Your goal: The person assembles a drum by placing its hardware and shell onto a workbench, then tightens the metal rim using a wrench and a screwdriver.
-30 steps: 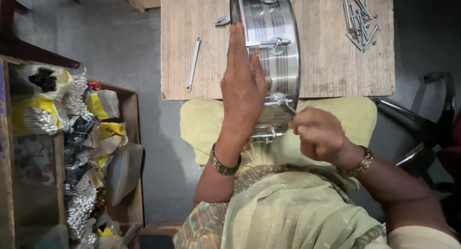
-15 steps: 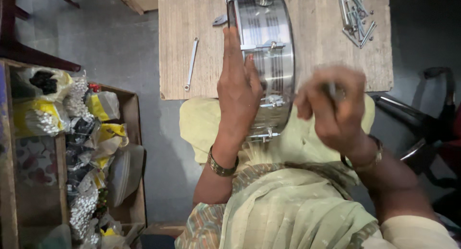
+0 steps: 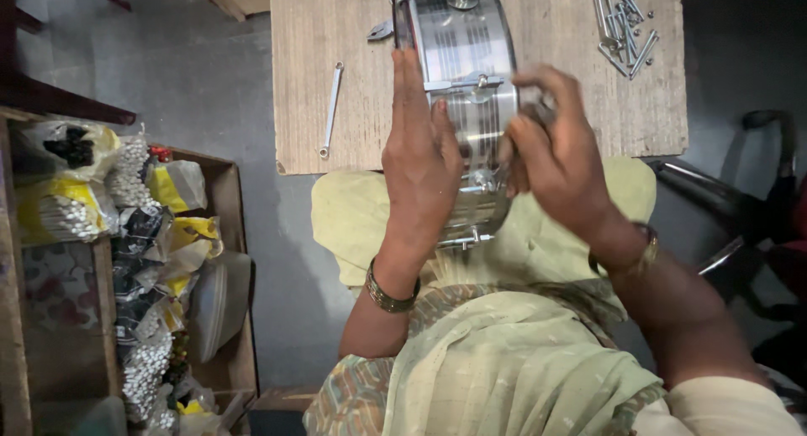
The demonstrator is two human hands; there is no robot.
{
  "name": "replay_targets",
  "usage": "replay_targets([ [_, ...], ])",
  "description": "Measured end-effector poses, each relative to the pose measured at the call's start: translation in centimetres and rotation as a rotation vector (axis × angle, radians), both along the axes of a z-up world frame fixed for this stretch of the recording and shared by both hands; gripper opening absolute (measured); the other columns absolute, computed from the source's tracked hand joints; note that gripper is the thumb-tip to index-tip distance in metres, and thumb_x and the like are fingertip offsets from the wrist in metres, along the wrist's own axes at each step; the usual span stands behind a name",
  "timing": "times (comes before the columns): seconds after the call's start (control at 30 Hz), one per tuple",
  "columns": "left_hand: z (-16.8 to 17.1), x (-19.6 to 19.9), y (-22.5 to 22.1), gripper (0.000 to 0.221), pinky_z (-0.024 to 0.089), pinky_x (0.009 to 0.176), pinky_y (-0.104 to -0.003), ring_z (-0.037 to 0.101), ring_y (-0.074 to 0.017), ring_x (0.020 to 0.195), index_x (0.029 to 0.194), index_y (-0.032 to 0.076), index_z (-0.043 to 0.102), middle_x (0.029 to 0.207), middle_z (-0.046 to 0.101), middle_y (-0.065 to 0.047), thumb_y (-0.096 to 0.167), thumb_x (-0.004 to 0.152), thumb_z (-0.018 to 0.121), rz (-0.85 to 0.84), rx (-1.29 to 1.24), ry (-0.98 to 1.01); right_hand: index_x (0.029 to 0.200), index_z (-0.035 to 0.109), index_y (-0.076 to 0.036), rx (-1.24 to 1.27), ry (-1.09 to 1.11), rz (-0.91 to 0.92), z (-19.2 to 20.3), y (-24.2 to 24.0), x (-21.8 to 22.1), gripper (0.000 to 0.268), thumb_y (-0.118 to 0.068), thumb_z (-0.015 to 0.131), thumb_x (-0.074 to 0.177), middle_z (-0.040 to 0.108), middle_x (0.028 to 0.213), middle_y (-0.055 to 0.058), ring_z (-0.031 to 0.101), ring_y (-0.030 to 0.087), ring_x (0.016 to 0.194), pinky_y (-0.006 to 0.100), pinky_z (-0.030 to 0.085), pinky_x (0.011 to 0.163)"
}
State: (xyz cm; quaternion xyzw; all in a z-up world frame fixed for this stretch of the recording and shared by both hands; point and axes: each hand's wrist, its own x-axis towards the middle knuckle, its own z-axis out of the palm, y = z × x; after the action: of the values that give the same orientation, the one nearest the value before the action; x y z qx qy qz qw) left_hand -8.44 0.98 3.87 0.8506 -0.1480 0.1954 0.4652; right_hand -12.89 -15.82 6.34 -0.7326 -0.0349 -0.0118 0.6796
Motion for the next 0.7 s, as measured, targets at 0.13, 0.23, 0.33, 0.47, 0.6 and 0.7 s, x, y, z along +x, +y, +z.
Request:
replay_targets([
  [0.13, -0.1, -0.2, 0.2, 0.055, 0.058, 0.109, -0.041, 0.051, -0.0426, 0.148, 0.163, 0.002, 0.028, 0.167, 0.036, -0.027, 0.007, 0.113, 0.049, 0.006, 0.010, 0.001, 0.145, 0.038, -0.005, 0.128, 0.136, 0.095, 1.5, -0.6, 2.2, 0.037, 0.001, 0.045, 0.110, 0.061, 0.083, 0.008, 0.053, 0.011, 0.053, 0.025, 0.049, 0.048],
  [0.23, -0.3, -0.2, 0.4, 0.049, 0.055, 0.113, -0.040, 0.048, -0.0408, 0.147, 0.161, 0.002, 0.027, 0.163, 0.035, -0.025, 0.011, 0.118, 0.048, 0.023, 0.049, -0.037, 0.143, 0.038, -0.007, 0.020, -0.199, 0.034, 0.5, -1.0, -1.1, 0.031, 0.005, 0.045, 0.115, 0.063, 0.087, 0.010, 0.053, 0.010, 0.055, 0.023, 0.047, 0.049],
  [0.33, 0.1, 0.0, 0.3, 0.052, 0.058, 0.110, -0.040, 0.049, -0.0427, 0.150, 0.163, 0.002, 0.029, 0.168, 0.035, -0.027, 0.011, 0.116, 0.047, 0.013, -0.005, 0.021, 0.140, 0.033, -0.009, -0.171, -0.661, 0.009, -1.4, -0.9, -3.7, 0.039, 0.012, 0.047, 0.111, 0.066, 0.094, 0.013, 0.055, 0.009, 0.062, 0.019, 0.048, 0.048],
  [0.47, 1.1, 0.0, 0.2, 0.052, 0.059, 0.101, -0.039, 0.053, -0.0418, 0.144, 0.160, 0.001, 0.030, 0.168, 0.034, -0.027, 0.012, 0.113, 0.047, 0.007, -0.059, 0.139, 0.132, 0.040, -0.009, -0.311, -0.900, 0.123, -3.4, -0.7, -3.6, 0.037, 0.010, 0.049, 0.101, 0.065, 0.086, 0.015, 0.060, 0.017, 0.063, 0.032, 0.052, 0.053],
  [0.6, 1.2, -0.3, 0.0, 0.048, 0.055, 0.108, -0.038, 0.051, -0.0392, 0.143, 0.159, 0.002, 0.029, 0.165, 0.033, -0.024, 0.012, 0.116, 0.045, 0.029, -0.017, 0.089, 0.130, 0.048, -0.010, -0.266, -0.565, 0.008, -2.8, 0.0, -3.3, 0.035, 0.009, 0.048, 0.101, 0.067, 0.082, 0.012, 0.058, 0.009, 0.056, 0.025, 0.048, 0.048],
  [0.7, 0.8, -0.9, 0.0, 0.049, 0.055, 0.115, -0.039, 0.046, -0.0412, 0.151, 0.162, 0.002, 0.029, 0.167, 0.034, -0.025, 0.010, 0.117, 0.046, 0.009, 0.021, 0.010, 0.146, 0.037, -0.009, -0.026, -0.096, 0.001, -0.6, 0.0, -1.5, 0.036, -0.001, 0.046, 0.112, 0.060, 0.086, 0.006, 0.053, 0.007, 0.057, 0.021, 0.046, 0.050],
])
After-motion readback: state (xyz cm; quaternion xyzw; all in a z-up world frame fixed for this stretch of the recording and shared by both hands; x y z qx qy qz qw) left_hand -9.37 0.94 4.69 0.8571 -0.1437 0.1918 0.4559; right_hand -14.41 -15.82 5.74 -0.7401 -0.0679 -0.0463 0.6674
